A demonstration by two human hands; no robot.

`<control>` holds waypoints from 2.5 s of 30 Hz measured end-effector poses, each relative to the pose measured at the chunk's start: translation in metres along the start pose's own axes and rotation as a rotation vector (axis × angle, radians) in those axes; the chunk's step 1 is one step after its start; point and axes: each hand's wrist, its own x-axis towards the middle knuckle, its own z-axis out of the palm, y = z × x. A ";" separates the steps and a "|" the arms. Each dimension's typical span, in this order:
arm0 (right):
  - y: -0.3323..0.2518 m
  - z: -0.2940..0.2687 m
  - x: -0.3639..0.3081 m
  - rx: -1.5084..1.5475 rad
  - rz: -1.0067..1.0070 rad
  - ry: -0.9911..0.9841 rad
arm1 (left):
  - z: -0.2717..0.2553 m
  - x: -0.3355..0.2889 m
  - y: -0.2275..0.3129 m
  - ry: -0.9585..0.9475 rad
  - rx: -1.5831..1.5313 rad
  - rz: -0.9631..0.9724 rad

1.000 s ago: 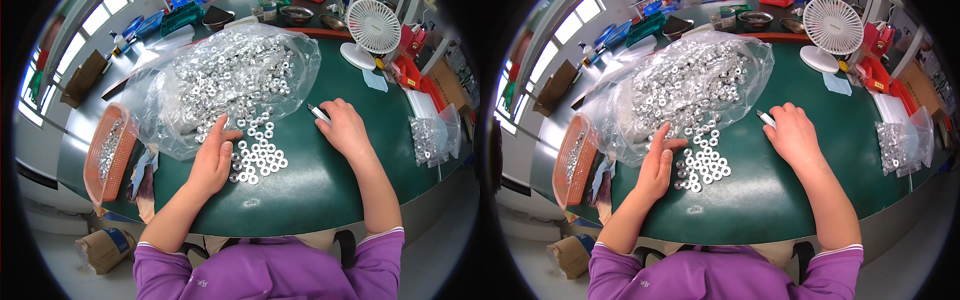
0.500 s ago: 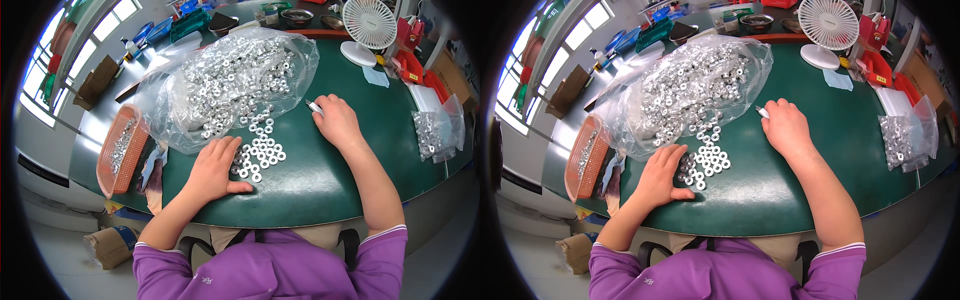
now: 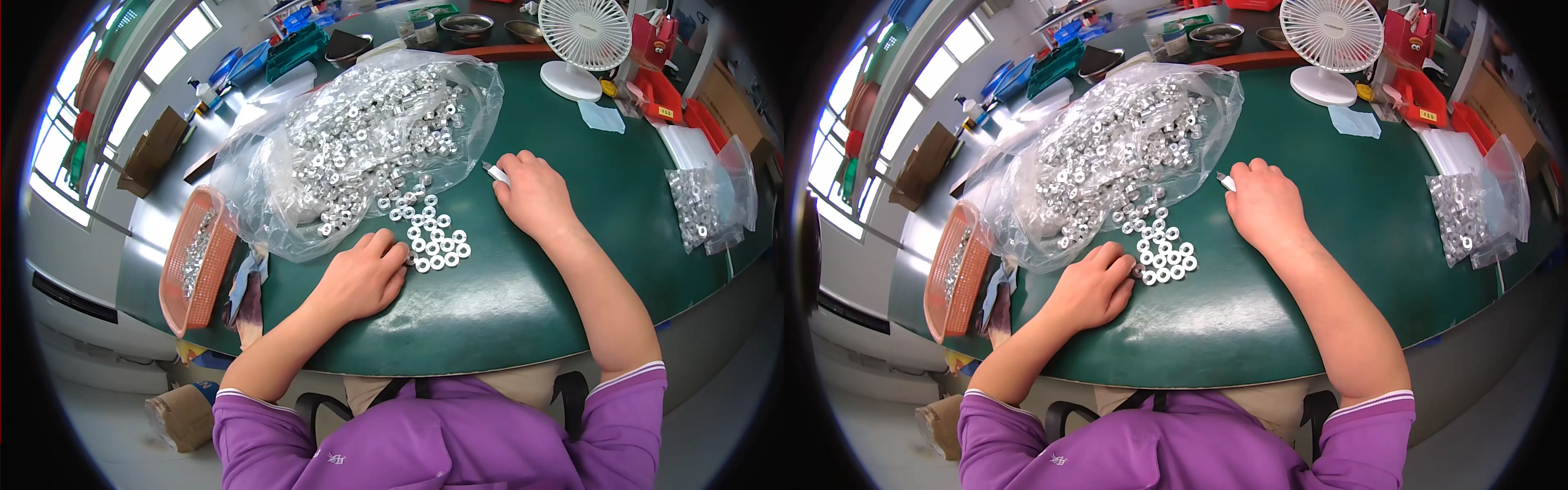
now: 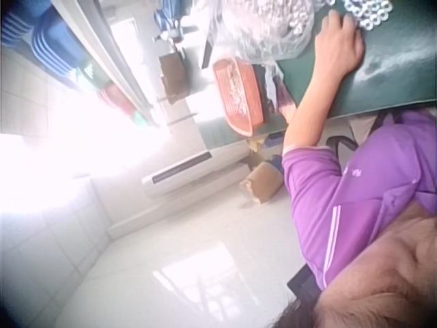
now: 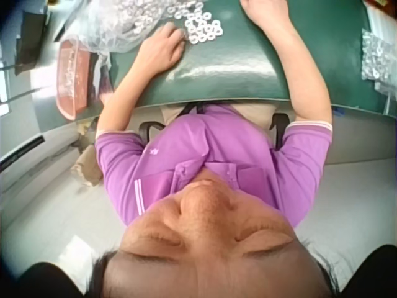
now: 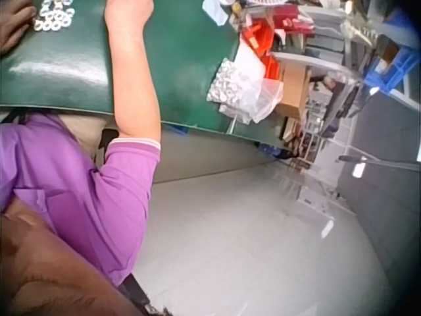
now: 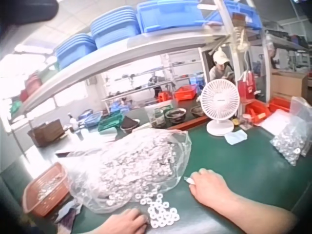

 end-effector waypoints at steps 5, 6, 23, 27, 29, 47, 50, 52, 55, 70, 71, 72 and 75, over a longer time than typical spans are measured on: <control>-0.001 0.002 0.000 -0.007 0.002 0.006 | 0.004 -0.005 -0.005 0.056 -0.015 0.081; -0.001 0.002 0.000 -0.009 -0.005 0.008 | 0.005 -0.006 -0.006 0.081 -0.026 0.101; -0.007 -0.005 -0.001 -0.005 0.055 -0.048 | 0.008 -0.006 -0.024 0.167 -2.266 -0.557; -0.008 -0.006 0.000 -0.006 0.041 -0.036 | 0.009 -0.007 -0.027 0.120 -2.343 -0.498; -0.008 -0.007 -0.001 -0.019 0.049 -0.041 | 0.009 -0.007 -0.027 0.114 -2.362 -0.518; -0.074 -0.017 -0.030 0.453 -0.561 -0.151 | 0.006 -0.003 -0.004 0.232 -2.038 -0.728; -0.074 -0.014 -0.033 0.450 -0.554 -0.144 | 0.007 -0.001 -0.001 0.225 -1.970 -0.725; -0.074 -0.015 -0.034 0.387 -0.560 -0.148 | 0.007 0.000 0.001 0.210 -1.949 -0.723; -0.075 -0.019 -0.033 0.207 -0.633 -0.046 | 0.007 0.001 0.004 0.223 -1.890 -0.747; -0.085 -0.020 -0.031 -0.051 -0.728 0.275 | 0.006 0.003 -0.004 0.355 -1.855 -0.720; -0.084 -0.024 -0.034 -0.011 -0.651 0.137 | 0.006 0.002 -0.008 0.369 -1.891 -0.707; -0.084 -0.025 -0.035 -0.008 -0.657 0.144 | 0.005 0.001 -0.011 0.382 -1.927 -0.693; -0.082 -0.020 -0.040 0.492 -0.367 -0.101 | 0.007 0.001 -0.011 0.408 -1.979 -0.659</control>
